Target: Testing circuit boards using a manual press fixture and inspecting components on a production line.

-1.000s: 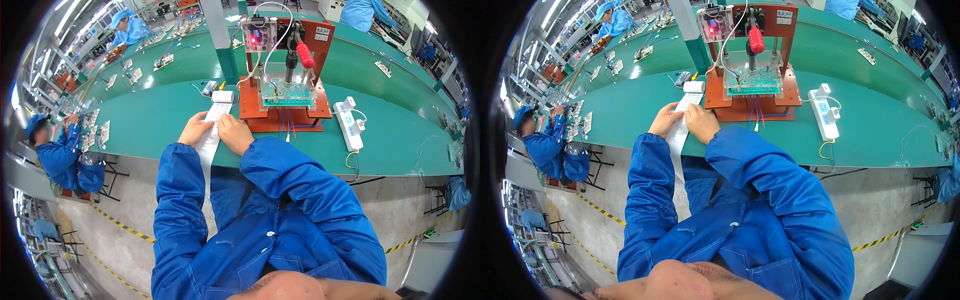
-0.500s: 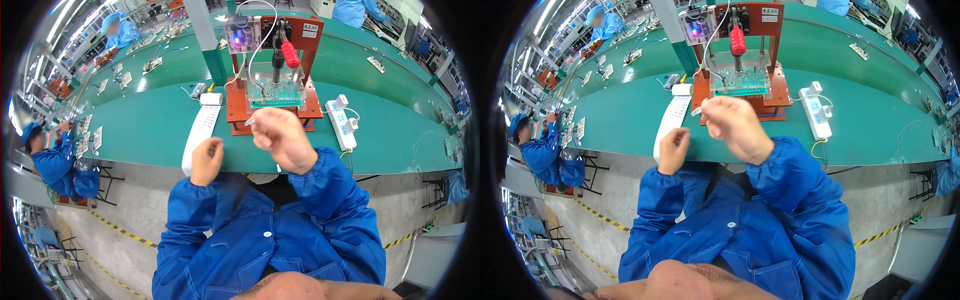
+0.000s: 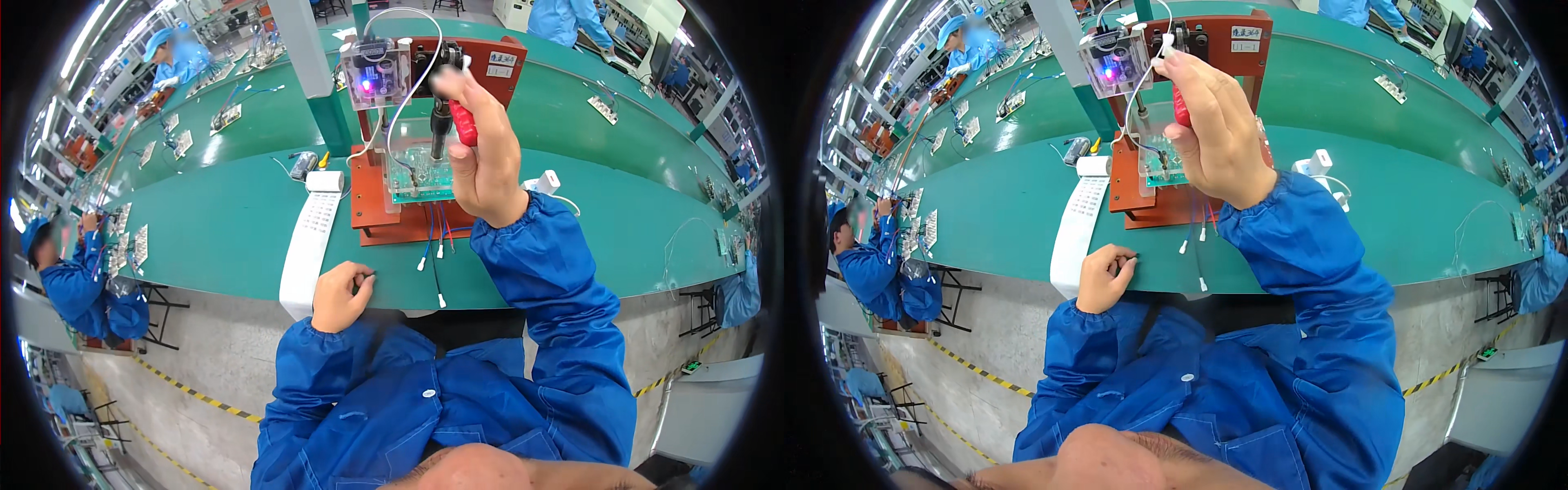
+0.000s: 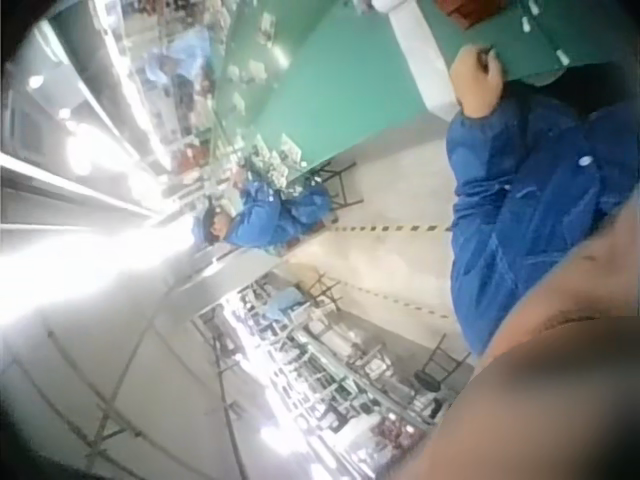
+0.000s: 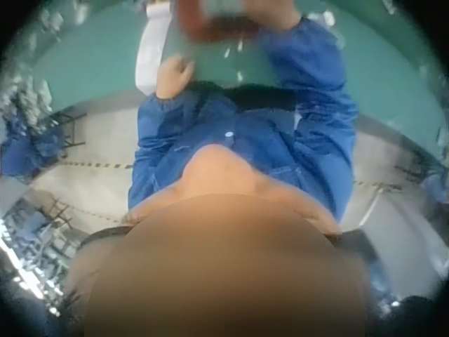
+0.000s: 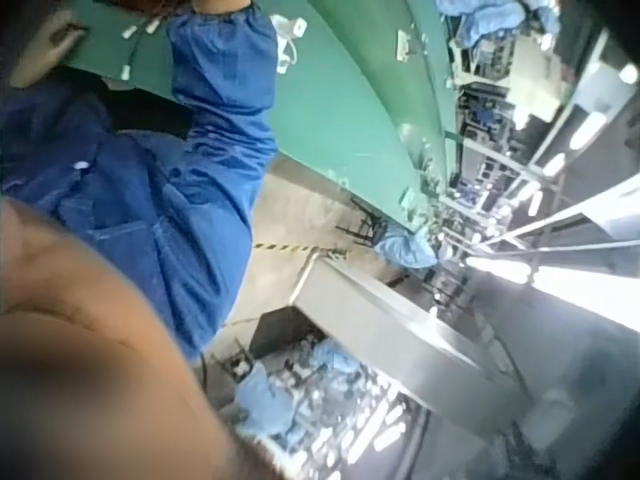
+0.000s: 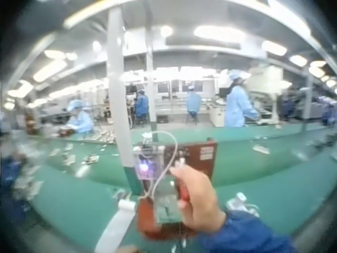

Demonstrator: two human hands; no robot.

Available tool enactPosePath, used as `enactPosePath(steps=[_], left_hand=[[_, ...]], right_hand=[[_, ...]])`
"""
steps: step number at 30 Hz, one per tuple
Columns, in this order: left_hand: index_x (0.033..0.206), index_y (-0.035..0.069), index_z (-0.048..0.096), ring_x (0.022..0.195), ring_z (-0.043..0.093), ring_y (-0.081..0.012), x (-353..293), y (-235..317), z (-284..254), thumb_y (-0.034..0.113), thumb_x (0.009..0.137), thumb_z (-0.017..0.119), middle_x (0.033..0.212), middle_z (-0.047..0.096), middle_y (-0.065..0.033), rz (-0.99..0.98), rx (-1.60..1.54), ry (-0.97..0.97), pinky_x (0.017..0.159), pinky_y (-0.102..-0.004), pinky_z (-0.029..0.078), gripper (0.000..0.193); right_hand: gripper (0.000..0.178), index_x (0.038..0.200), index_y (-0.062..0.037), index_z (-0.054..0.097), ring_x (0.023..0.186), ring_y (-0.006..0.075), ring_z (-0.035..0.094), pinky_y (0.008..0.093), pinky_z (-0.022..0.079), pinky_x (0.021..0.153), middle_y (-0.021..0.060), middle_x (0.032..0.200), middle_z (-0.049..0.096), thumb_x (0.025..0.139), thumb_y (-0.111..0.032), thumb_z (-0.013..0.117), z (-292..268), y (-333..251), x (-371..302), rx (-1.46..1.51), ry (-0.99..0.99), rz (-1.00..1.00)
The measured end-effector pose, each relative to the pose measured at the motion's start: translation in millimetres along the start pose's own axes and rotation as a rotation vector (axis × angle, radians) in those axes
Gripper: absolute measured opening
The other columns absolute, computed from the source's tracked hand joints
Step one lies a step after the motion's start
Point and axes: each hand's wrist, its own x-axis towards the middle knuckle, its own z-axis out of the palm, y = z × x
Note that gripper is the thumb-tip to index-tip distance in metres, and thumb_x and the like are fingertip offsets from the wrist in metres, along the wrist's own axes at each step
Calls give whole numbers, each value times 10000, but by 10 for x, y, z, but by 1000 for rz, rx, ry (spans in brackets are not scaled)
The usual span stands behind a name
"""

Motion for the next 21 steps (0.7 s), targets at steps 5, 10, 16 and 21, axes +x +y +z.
enactPosePath(steps=[5,10,16,21], left_hand=[[914,-1,706,542,461,-137,12,23,-11,30,804,723,673,568,-60,13,-42,7,523,-291,370,116],[916,-1,707,544,457,-133,22,11,8,31,806,720,669,563,-56,12,-47,13,522,-290,363,115],[917,-4,715,555,441,-103,-11,10,-23,38,829,700,692,595,-45,-62,-110,-35,525,-272,354,99],[921,-4,719,555,418,-89,15,24,-33,51,832,702,694,603,-33,-25,-157,-28,525,-265,347,105]], right_hand=[[501,1414,55,434,1085,386,666,490,525,969,237,1179,664,1093,-329,439,133,225,15,-51,118,-171],[488,1330,69,500,927,311,698,405,553,833,181,1006,718,1099,-354,422,80,323,130,-137,149,-274],[559,1274,35,590,825,351,689,395,545,771,193,902,697,824,-233,785,-43,80,1237,468,186,700],[592,1341,-9,582,807,275,709,368,545,727,135,928,750,913,-380,757,-132,725,1069,-409,19,604]])
